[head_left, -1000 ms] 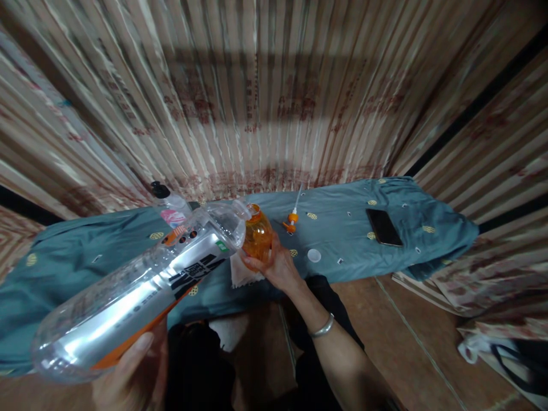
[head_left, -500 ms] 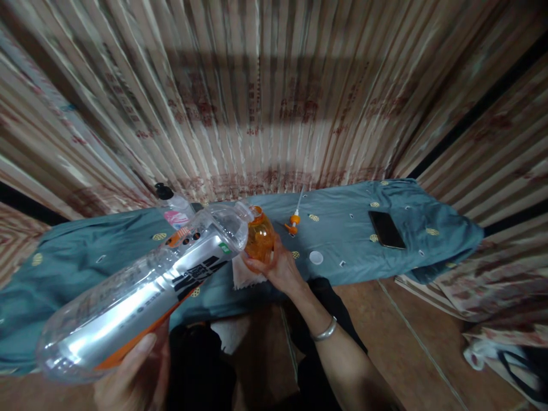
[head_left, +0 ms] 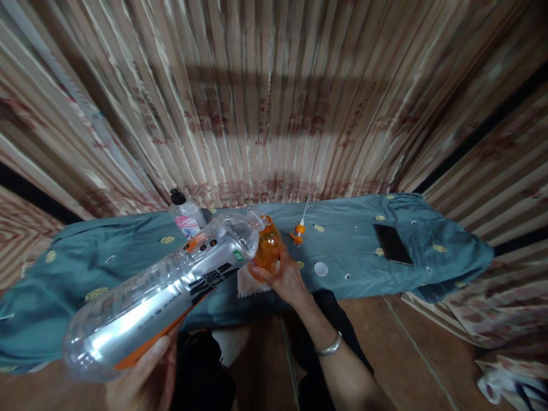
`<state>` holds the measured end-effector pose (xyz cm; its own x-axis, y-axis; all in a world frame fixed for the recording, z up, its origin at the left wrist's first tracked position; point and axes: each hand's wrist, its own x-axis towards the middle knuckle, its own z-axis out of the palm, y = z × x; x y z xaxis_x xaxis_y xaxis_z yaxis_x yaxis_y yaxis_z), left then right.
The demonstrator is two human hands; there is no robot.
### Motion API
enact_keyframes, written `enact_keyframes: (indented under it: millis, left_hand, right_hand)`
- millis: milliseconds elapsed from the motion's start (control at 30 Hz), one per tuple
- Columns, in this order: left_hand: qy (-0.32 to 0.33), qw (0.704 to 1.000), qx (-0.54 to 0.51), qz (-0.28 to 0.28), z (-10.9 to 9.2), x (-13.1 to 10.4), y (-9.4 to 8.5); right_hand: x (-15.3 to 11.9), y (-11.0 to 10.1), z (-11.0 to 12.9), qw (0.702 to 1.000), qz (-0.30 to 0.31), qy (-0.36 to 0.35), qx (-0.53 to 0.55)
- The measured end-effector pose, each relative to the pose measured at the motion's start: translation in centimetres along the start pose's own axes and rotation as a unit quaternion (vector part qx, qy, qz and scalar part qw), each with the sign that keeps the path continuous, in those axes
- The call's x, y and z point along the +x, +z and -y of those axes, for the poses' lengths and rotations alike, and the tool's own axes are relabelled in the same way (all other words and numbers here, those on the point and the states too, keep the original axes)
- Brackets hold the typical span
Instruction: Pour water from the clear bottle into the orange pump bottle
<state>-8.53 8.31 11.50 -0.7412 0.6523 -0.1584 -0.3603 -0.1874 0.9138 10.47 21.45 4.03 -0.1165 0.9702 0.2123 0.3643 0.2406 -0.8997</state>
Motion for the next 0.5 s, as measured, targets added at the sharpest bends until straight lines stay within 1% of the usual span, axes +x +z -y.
enact_keyframes:
  millis: [67,167,367,500]
  left_hand:
    - [-0.008,1.0,-0.005,-0.007,0.0,0.0,0.2]
    - [0.01,1.0,-0.013,-0.008,0.0,0.1,0.4]
    - [0.015,0.999,-0.015,0.023,0.6,0.7,-0.5]
    - [0.021,0.999,-0.019,0.019,0.6,0.7,-0.8]
  right_hand:
    - [-0.1,0.1,-0.1,1.0,-0.006,-0.001,-0.003]
    - [-0.1,0.2,-0.3,1.0,-0.013,-0.005,-0.005]
    - [0.0,0.4,-0.4,1.0,-0.005,-0.009,0.004]
    - [-0.1,0.5,-0.3,1.0,-0.001,-0.02,0.006]
